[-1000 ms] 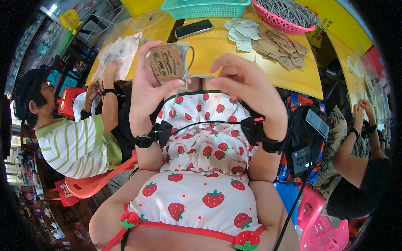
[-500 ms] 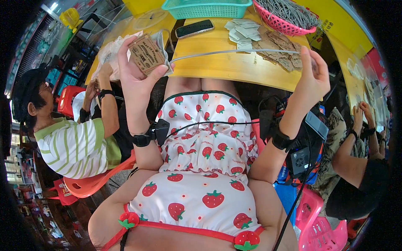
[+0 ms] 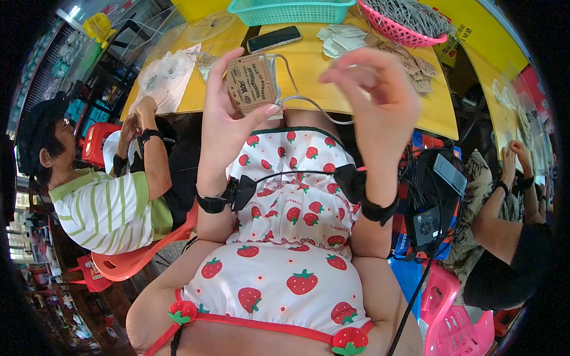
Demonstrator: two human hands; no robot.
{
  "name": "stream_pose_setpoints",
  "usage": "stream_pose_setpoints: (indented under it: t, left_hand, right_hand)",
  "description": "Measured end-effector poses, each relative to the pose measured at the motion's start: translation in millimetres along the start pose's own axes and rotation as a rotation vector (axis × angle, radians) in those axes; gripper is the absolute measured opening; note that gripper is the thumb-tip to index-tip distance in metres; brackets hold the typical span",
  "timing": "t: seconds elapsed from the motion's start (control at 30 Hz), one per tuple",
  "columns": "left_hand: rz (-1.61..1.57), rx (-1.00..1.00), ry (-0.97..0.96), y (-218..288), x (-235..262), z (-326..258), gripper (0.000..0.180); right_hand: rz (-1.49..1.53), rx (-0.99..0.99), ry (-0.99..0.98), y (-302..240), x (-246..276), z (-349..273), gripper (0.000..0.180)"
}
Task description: The person is threading elastic strings through paper shoe tags.
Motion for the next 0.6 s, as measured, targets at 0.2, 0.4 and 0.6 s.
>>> stream_pose_setpoints:
  t: [0.2, 0.4, 0.6]
  left_hand:
    - [0.008, -0.013, 0.093, -4, -7, -4, 0.067]
    - [0.202, -0.124, 0.133, 0, -8, -6, 0.064]
    - [0.327, -0.224, 0.125, 0, -15, -8, 0.063]
  right_hand:
    - [-0.275, 0.211, -0.27, 6, -30, -7, 0.013]
    - [-0.327, 0.212, -0.2, 3, -37, -11, 0.014]
    - [-0.337, 0.159, -0.124, 5, -40, -15, 0.021]
Point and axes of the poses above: each hand's wrist, its own z-axis towards the middle knuckle, its own x-axis out of the back of the hand, y = z × x, the point moved 2 cm from there along z, towards the middle knuckle, and after that the axes turned 9 degrees about x, right-handed, at the moved point
